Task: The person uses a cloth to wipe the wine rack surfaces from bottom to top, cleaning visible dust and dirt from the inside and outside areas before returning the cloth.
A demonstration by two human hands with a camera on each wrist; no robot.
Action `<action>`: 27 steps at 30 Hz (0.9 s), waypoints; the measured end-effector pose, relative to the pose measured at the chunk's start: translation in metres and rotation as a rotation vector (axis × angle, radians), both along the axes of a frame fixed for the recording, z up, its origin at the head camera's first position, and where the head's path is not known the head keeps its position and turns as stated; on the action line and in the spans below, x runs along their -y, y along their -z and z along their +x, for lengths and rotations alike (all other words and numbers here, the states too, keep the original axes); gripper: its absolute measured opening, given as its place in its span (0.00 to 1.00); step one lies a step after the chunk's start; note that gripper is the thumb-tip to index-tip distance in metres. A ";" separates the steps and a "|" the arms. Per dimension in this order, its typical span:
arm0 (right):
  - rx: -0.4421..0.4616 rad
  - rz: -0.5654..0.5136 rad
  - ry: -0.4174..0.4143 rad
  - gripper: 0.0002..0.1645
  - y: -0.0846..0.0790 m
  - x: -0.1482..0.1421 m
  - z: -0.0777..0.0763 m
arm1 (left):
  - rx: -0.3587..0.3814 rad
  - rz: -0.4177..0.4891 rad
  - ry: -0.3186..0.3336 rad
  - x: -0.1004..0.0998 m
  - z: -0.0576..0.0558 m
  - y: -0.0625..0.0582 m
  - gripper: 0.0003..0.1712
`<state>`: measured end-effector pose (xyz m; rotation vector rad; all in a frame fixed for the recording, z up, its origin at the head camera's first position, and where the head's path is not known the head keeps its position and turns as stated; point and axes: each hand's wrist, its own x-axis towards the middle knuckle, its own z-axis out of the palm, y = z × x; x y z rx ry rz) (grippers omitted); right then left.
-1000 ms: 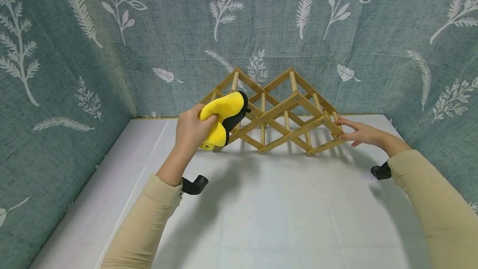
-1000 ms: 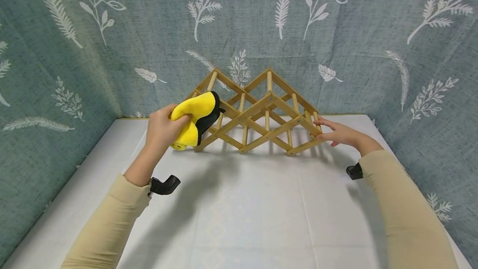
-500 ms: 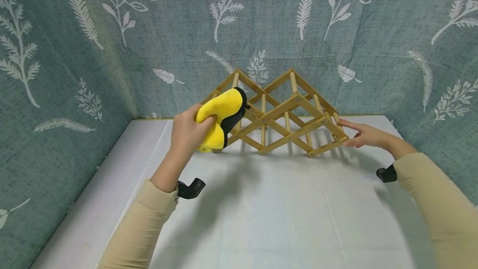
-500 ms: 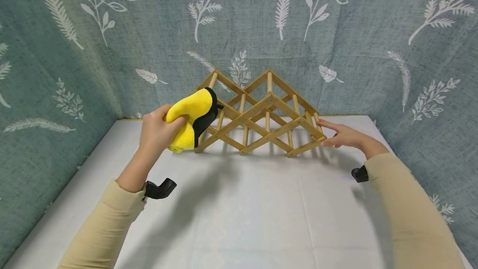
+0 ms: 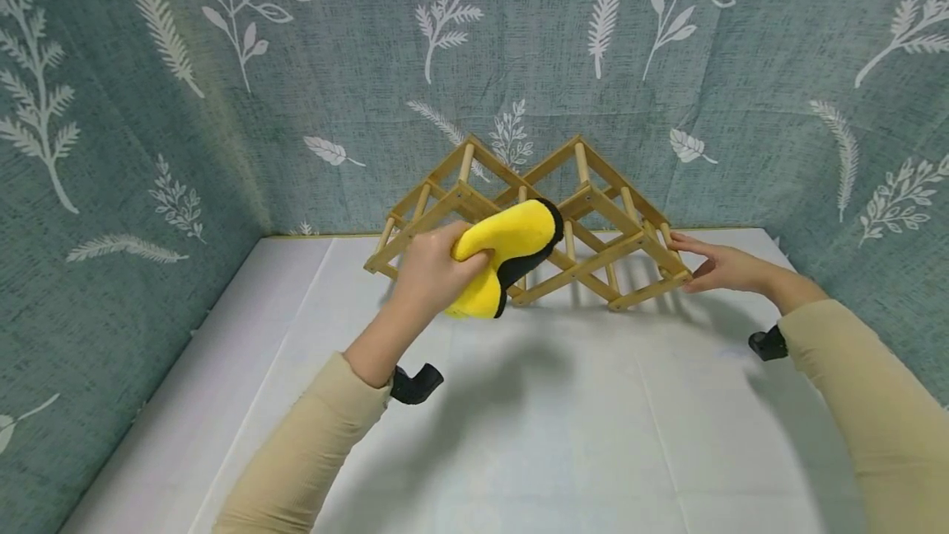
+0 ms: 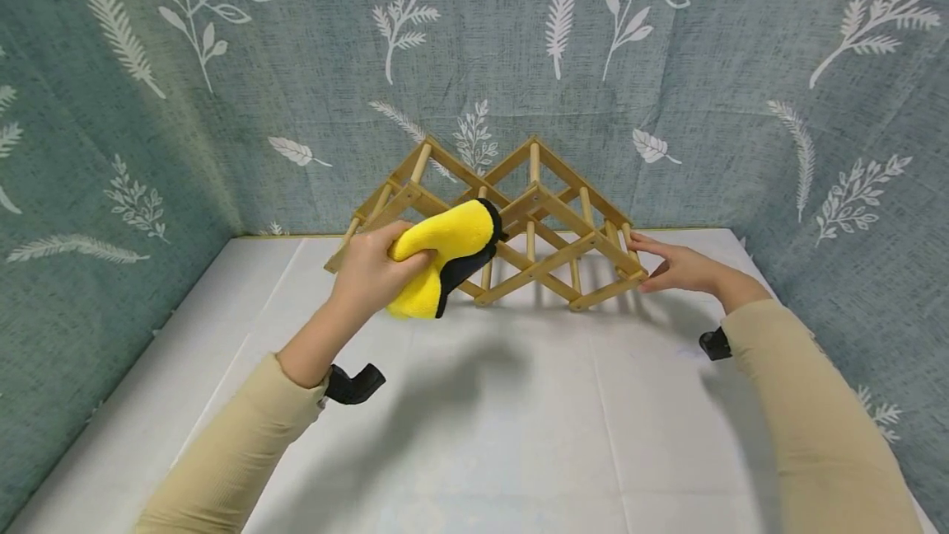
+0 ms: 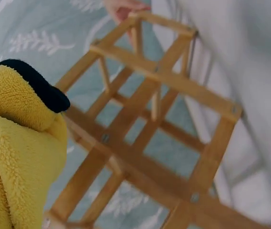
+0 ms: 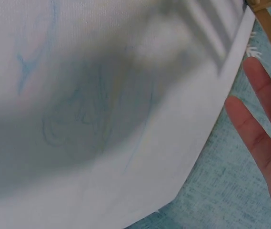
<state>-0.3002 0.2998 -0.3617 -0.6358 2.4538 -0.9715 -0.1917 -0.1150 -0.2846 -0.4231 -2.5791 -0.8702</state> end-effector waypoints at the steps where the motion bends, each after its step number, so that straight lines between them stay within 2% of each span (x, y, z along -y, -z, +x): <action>1: -0.004 0.006 0.000 0.48 0.000 0.000 0.000 | 0.004 -0.024 0.015 -0.006 -0.001 0.002 0.12; 8: -0.020 0.054 0.030 0.47 0.002 -0.001 -0.002 | 0.041 -0.202 0.154 -0.059 -0.012 0.017 0.11; 12: -0.036 0.069 0.029 0.46 0.003 -0.001 -0.003 | 0.077 -0.314 0.203 -0.090 -0.021 0.026 0.11; 15: -0.034 0.082 0.035 0.46 0.002 -0.001 -0.004 | 0.089 -0.398 0.201 -0.109 -0.028 0.034 0.12; 19: -0.008 0.079 0.034 0.47 0.000 0.001 -0.004 | 0.094 -0.485 0.151 -0.130 -0.036 0.041 0.13; 22: 0.013 0.077 0.026 0.50 -0.001 0.001 -0.004 | 0.087 -0.518 0.117 -0.141 -0.039 0.044 0.13; 27: 0.024 0.096 0.036 0.53 -0.001 -0.001 -0.003 | 0.050 -0.539 0.109 -0.154 -0.040 0.048 0.12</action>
